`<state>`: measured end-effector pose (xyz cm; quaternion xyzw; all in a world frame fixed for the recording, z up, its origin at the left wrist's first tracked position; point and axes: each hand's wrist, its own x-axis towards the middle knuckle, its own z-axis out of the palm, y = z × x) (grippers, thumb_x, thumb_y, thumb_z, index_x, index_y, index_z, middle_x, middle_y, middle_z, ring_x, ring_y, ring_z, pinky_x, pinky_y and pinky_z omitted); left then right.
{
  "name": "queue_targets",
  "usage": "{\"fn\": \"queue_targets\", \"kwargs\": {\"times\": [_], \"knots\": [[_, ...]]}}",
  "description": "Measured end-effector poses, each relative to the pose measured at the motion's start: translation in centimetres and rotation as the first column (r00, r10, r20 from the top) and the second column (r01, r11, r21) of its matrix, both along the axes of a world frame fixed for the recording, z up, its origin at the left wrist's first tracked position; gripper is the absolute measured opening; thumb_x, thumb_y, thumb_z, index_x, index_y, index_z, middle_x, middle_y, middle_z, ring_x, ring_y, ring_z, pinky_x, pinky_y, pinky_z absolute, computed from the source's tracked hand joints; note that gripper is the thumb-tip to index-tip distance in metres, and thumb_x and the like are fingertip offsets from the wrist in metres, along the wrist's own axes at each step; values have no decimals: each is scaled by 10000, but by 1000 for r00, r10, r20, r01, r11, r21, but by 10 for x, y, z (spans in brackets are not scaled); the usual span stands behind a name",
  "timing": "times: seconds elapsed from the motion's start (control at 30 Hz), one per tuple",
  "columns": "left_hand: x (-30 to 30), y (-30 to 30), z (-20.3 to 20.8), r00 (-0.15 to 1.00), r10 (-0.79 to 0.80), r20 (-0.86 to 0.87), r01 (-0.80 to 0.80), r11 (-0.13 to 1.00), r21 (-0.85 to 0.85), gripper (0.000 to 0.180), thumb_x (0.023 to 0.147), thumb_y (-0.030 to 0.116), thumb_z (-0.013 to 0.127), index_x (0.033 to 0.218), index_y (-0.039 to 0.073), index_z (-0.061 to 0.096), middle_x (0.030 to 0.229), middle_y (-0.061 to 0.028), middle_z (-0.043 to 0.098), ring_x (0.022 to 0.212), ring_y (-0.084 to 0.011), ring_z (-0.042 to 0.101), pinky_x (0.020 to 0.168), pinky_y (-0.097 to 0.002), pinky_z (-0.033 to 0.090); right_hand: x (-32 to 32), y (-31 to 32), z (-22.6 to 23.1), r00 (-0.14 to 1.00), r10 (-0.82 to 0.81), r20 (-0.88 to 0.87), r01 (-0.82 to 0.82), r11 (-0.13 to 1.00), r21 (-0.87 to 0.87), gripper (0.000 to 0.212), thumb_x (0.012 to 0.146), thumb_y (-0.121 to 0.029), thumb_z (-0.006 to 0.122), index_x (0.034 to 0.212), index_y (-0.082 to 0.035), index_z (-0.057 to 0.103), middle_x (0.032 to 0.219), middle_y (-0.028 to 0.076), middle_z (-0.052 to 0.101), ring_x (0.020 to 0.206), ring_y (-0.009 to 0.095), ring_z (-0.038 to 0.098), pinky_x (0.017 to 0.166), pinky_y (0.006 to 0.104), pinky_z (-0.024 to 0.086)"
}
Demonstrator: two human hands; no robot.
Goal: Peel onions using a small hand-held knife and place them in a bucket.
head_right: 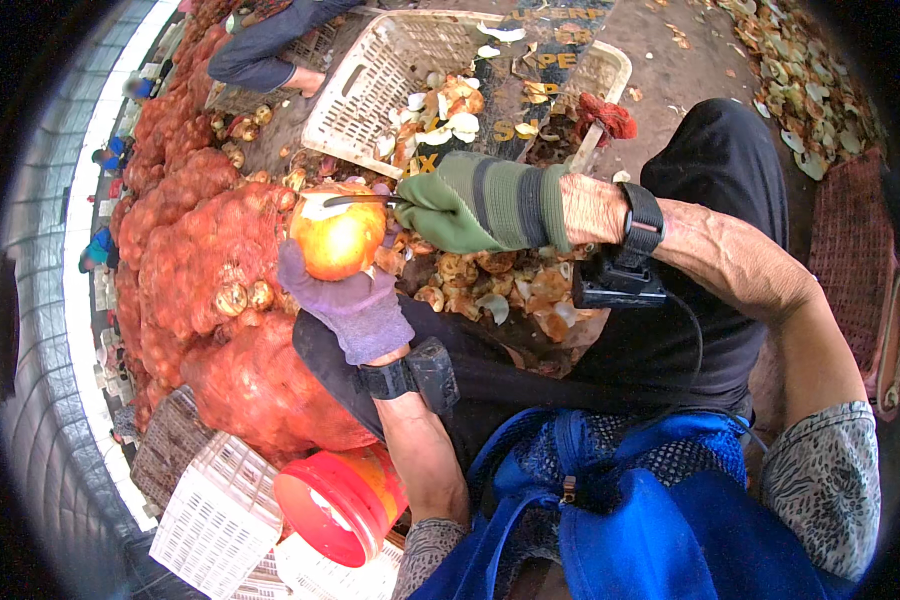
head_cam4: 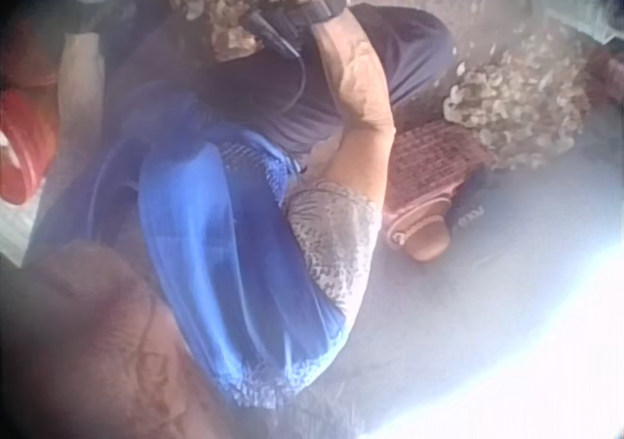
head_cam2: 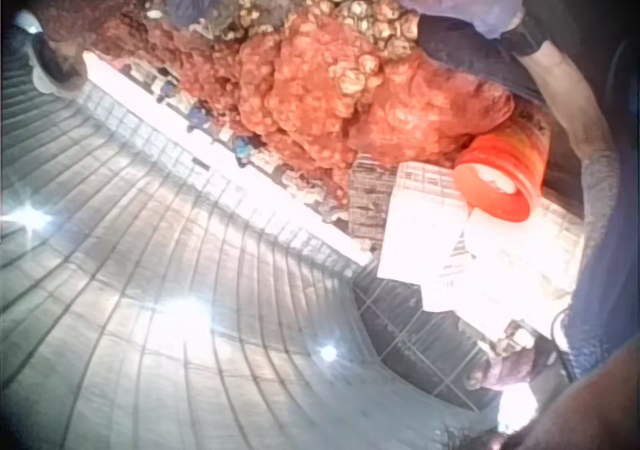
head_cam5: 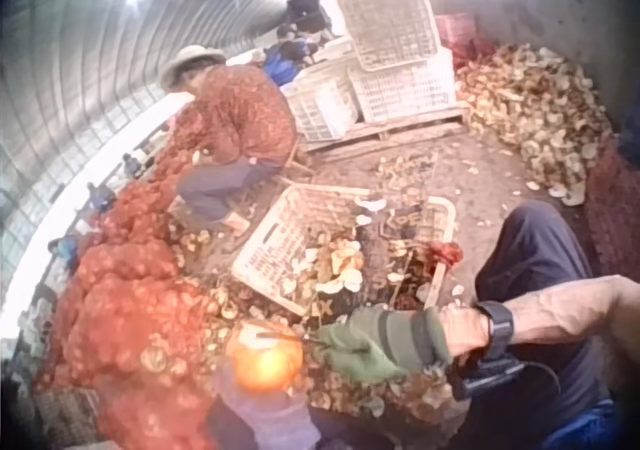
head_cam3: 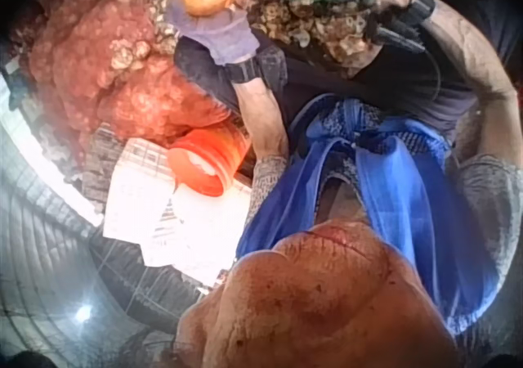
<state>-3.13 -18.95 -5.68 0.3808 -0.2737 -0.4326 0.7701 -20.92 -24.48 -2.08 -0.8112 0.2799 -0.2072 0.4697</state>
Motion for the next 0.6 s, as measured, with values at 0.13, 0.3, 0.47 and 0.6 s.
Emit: {"fn": "queue_targets", "kwargs": {"times": [0.13,0.3,0.47,0.6], "knots": [[-8,1,5,1000,-23,-21,25,996,82,634,776,522,601,1178,35,539,1093,-139,611,966,-321,615,767,-471,542,-1,-6,-16,1000,10,10,-12,980,196,266,926,-273,483,846,-33,567,546,46,556,452,132,543,429,293,436],[-7,4,2,957,-139,-256,162,984,73,539,802,436,600,1150,27,552,1032,-140,625,810,-263,655,539,-358,569,0,-9,-20,960,-41,277,162,889,-429,214,881,-230,574,844,-20,568,626,186,564,568,355,574,503,399,445],[-16,-2,-9,992,-113,-46,118,987,111,564,798,422,617,1157,-8,551,1120,-148,598,1016,-289,597,852,-438,513,8,-13,-12,970,-188,153,218,954,-204,280,863,-301,578,929,-31,607,666,168,619,606,311,632,555,390,494],[-23,-3,-8,992,-116,41,111,988,105,543,731,267,681,1181,5,530,1041,-132,613,956,-276,618,884,-392,506,5,-20,-13,984,-176,24,175,934,-312,249,822,-180,574,1010,-19,598,672,159,583,610,295,605,563,360,482]]}}
